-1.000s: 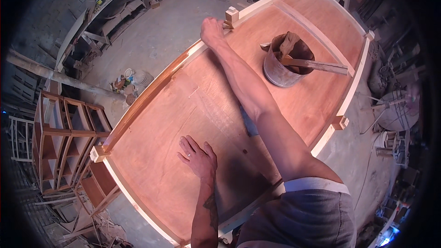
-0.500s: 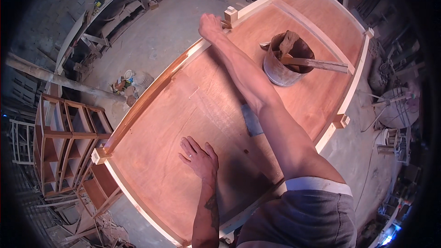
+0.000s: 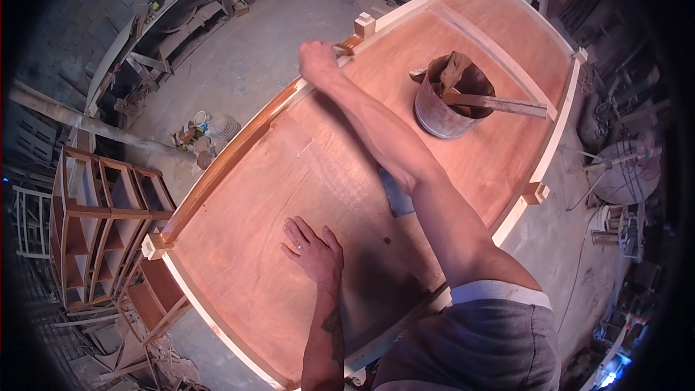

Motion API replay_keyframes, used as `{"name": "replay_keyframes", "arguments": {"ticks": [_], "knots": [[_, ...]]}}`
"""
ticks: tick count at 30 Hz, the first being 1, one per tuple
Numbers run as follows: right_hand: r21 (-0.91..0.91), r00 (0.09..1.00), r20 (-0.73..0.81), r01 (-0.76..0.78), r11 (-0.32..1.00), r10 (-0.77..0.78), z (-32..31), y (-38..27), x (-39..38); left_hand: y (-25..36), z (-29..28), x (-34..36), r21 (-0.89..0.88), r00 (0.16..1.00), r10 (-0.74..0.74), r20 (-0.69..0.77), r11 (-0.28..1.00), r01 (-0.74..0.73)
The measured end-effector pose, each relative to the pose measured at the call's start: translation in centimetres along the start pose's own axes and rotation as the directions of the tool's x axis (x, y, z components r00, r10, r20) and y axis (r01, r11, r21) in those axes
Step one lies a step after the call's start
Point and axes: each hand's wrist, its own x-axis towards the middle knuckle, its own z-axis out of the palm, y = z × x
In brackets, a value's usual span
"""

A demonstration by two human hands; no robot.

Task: The person applies finish to a wooden furniture piece using a paintbrush, dipping the brush into a container and spreading the liquid across the wooden surface.

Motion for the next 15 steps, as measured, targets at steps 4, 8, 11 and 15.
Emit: {"name": "replay_keyframes", "arguments": {"ticks": [4,8,11,15], "knots": [[0.027,0.999,-0.023,-0.022,0.999,0.023,-1.0,2.2,0.1,0.0,0.2,0.0,-0.006,1.000,0.002,0.011,1.000,-0.002],[0.068,0.994,-0.067,-0.079,0.995,0.083,-1.8,2.5,-0.1,0.0,0.2,0.0,-0.027,1.000,0.002,0.011,1.000,-0.002],[-0.015,0.989,-0.010,0.146,0.989,-0.146,0.1,-1.8,-3.0,-0.2,0.0,0.2,-0.027,1.000,-0.009,-0.001,1.000,0.009],[-0.035,0.948,0.015,0.319,0.947,-0.319,2.0,-5.8,-7.1,-0.1,-0.1,0.2,-0.028,1.000,-0.011,-0.006,1.000,0.011]]}}
